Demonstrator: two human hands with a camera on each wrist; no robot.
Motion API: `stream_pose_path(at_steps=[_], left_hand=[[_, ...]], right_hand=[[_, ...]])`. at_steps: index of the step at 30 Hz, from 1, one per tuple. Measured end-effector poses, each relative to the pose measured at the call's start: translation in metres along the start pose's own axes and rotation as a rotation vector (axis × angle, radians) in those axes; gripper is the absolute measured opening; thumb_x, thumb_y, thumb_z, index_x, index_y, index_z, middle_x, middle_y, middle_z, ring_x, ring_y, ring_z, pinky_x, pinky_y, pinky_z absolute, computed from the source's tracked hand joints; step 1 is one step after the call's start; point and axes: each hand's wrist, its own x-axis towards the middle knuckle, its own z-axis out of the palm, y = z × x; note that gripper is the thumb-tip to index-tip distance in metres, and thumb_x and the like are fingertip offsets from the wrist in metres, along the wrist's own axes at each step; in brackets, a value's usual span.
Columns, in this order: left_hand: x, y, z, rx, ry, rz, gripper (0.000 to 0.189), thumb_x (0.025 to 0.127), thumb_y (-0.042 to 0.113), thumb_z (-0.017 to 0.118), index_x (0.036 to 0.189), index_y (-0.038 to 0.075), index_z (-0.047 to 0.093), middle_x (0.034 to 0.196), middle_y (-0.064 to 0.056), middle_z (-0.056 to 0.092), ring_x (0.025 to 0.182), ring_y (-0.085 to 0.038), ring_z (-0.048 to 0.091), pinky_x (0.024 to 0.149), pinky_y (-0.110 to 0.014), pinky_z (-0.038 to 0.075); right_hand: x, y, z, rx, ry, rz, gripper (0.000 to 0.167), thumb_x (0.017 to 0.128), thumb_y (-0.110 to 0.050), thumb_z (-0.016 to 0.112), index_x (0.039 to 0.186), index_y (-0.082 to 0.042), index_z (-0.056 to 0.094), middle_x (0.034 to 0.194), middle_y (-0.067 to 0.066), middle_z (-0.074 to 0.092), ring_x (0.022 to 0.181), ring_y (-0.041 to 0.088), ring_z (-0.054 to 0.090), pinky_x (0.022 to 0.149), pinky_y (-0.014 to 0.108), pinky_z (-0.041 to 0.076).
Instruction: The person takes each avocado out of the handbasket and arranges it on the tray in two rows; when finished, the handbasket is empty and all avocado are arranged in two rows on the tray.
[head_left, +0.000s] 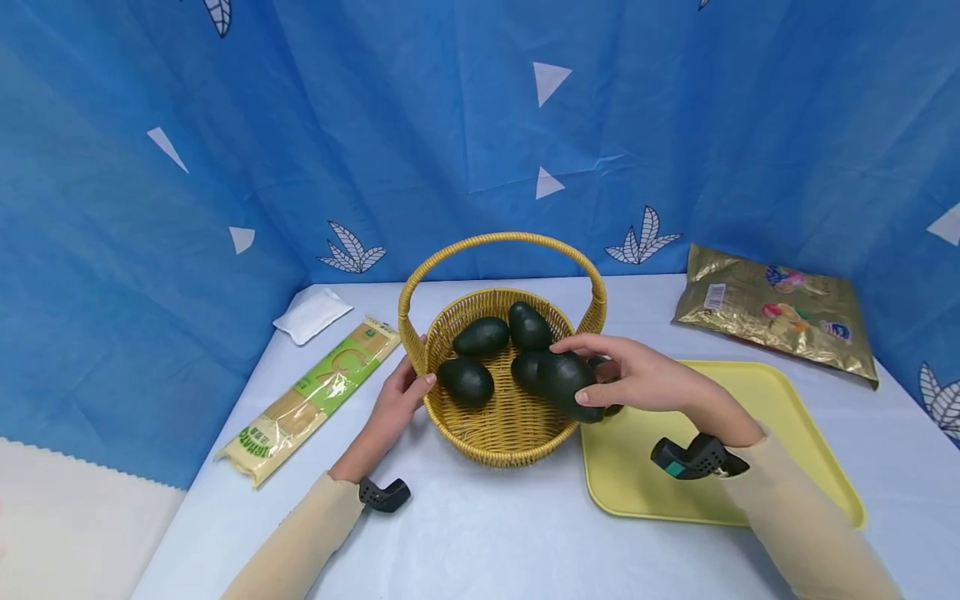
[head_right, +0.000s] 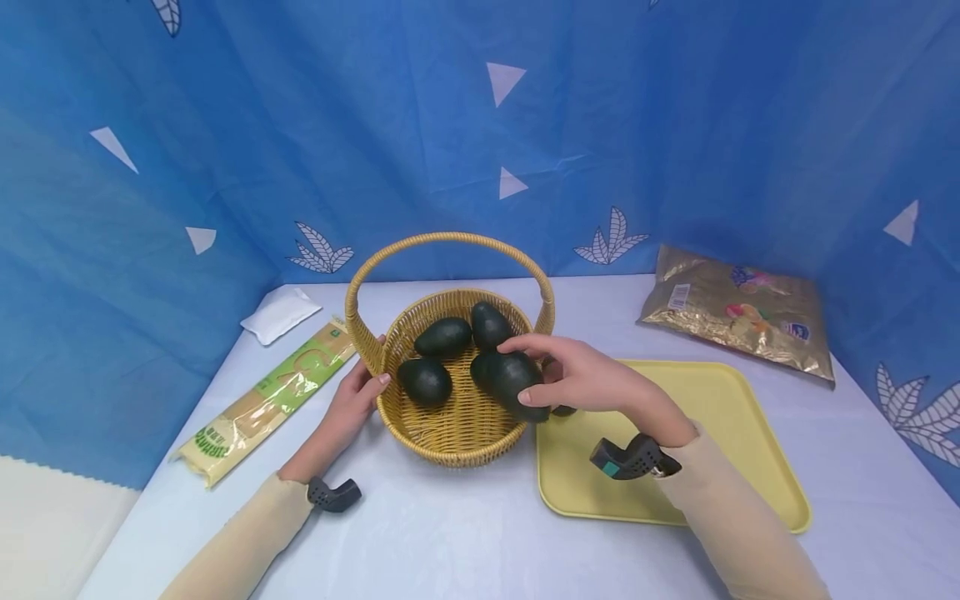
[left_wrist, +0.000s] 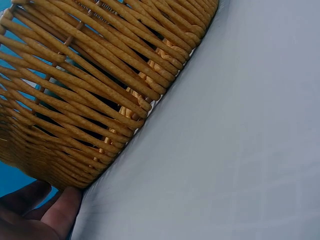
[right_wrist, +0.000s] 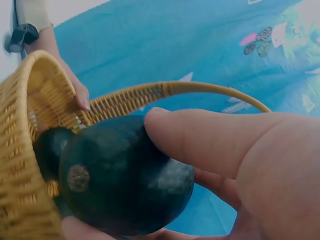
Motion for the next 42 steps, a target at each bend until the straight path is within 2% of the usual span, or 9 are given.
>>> stream_pose_path(at_steps=[5, 11, 14, 19, 27, 30, 33, 36, 42], left_hand=[[0.000, -0.001, 0.000, 0.011, 0.004, 0.008, 0.066, 0.104, 0.022, 0.054, 0.163, 0.022, 0.026, 0.157, -0.021, 0.045, 0.137, -0.037, 0.051, 0.100, -0.043, 0.058], [-0.001, -0.001, -0.001, 0.021, 0.005, 0.010, 0.066, 0.104, 0.022, 0.054, 0.163, 0.023, 0.026, 0.156, -0.020, 0.046, 0.138, -0.037, 0.051, 0.100, -0.044, 0.058], [-0.001, -0.001, -0.001, 0.016, 0.003, 0.006, 0.065, 0.104, 0.022, 0.054, 0.163, 0.025, 0.026, 0.157, -0.019, 0.046, 0.138, -0.036, 0.051, 0.101, -0.045, 0.058], [0.000, 0.000, -0.002, 0.017, 0.001, 0.005, 0.065, 0.104, 0.023, 0.054, 0.163, 0.027, 0.026, 0.157, -0.018, 0.045, 0.139, -0.036, 0.050, 0.101, -0.047, 0.058], [0.000, -0.001, -0.001, 0.005, 0.001, 0.001, 0.066, 0.104, 0.024, 0.054, 0.163, 0.026, 0.026, 0.159, -0.018, 0.044, 0.139, -0.035, 0.050, 0.101, -0.045, 0.057], [-0.001, 0.000, -0.001, 0.002, -0.002, -0.011, 0.065, 0.104, 0.025, 0.054, 0.163, 0.028, 0.026, 0.159, -0.016, 0.043, 0.140, -0.035, 0.049, 0.102, -0.047, 0.056], [-0.001, 0.000, -0.001, 0.006, -0.007, -0.014, 0.065, 0.105, 0.026, 0.054, 0.163, 0.027, 0.025, 0.160, -0.017, 0.043, 0.141, -0.037, 0.048, 0.103, -0.048, 0.056], [-0.001, 0.001, -0.001, 0.009, -0.009, -0.011, 0.066, 0.104, 0.026, 0.054, 0.163, 0.027, 0.025, 0.159, -0.017, 0.043, 0.141, -0.037, 0.049, 0.102, -0.048, 0.056], [0.000, 0.001, -0.001, 0.004, 0.000, -0.007, 0.067, 0.104, 0.024, 0.055, 0.163, 0.027, 0.025, 0.158, -0.018, 0.044, 0.140, -0.036, 0.049, 0.102, -0.046, 0.057]], right_hand=[[-0.020, 0.004, -0.011, 0.020, 0.034, -0.029, 0.057, 0.095, -0.010, 0.068, 0.148, -0.004, 0.046, 0.143, 0.031, 0.047, 0.106, 0.032, 0.069, 0.074, 0.036, 0.063], [-0.042, 0.012, -0.024, -0.001, 0.102, -0.059, 0.057, 0.095, -0.005, 0.067, 0.147, -0.002, 0.045, 0.141, 0.030, 0.050, 0.108, 0.035, 0.070, 0.070, 0.037, 0.064], [-0.050, 0.021, -0.030, -0.018, 0.145, -0.052, 0.057, 0.095, -0.004, 0.067, 0.147, -0.002, 0.045, 0.140, 0.030, 0.050, 0.105, 0.028, 0.072, 0.067, 0.037, 0.064], [-0.062, 0.038, -0.040, 0.005, 0.193, 0.031, 0.059, 0.096, -0.005, 0.067, 0.149, -0.005, 0.042, 0.139, 0.033, 0.050, 0.096, 0.013, 0.074, 0.067, 0.037, 0.062], [-0.079, 0.065, -0.054, 0.002, 0.247, 0.104, 0.060, 0.099, -0.007, 0.063, 0.153, -0.017, 0.041, 0.142, 0.036, 0.045, 0.100, -0.001, 0.067, 0.070, 0.035, 0.062], [-0.081, 0.074, -0.059, -0.011, 0.267, 0.133, 0.060, 0.099, -0.008, 0.062, 0.153, -0.023, 0.041, 0.143, 0.037, 0.044, 0.106, 0.009, 0.067, 0.071, 0.035, 0.063], [-0.083, 0.082, -0.063, -0.022, 0.281, 0.167, 0.061, 0.100, -0.011, 0.063, 0.154, -0.024, 0.039, 0.143, 0.039, 0.043, 0.115, 0.035, 0.065, 0.072, 0.037, 0.064], [-0.084, 0.088, -0.066, -0.020, 0.286, 0.195, 0.062, 0.101, -0.013, 0.062, 0.156, -0.020, 0.036, 0.147, 0.041, 0.037, 0.123, 0.056, 0.054, 0.073, 0.039, 0.064], [-0.083, 0.099, -0.068, -0.016, 0.285, 0.241, 0.063, 0.101, -0.015, 0.063, 0.156, -0.009, 0.032, 0.149, 0.042, 0.032, 0.127, 0.063, 0.046, 0.074, 0.042, 0.065]])
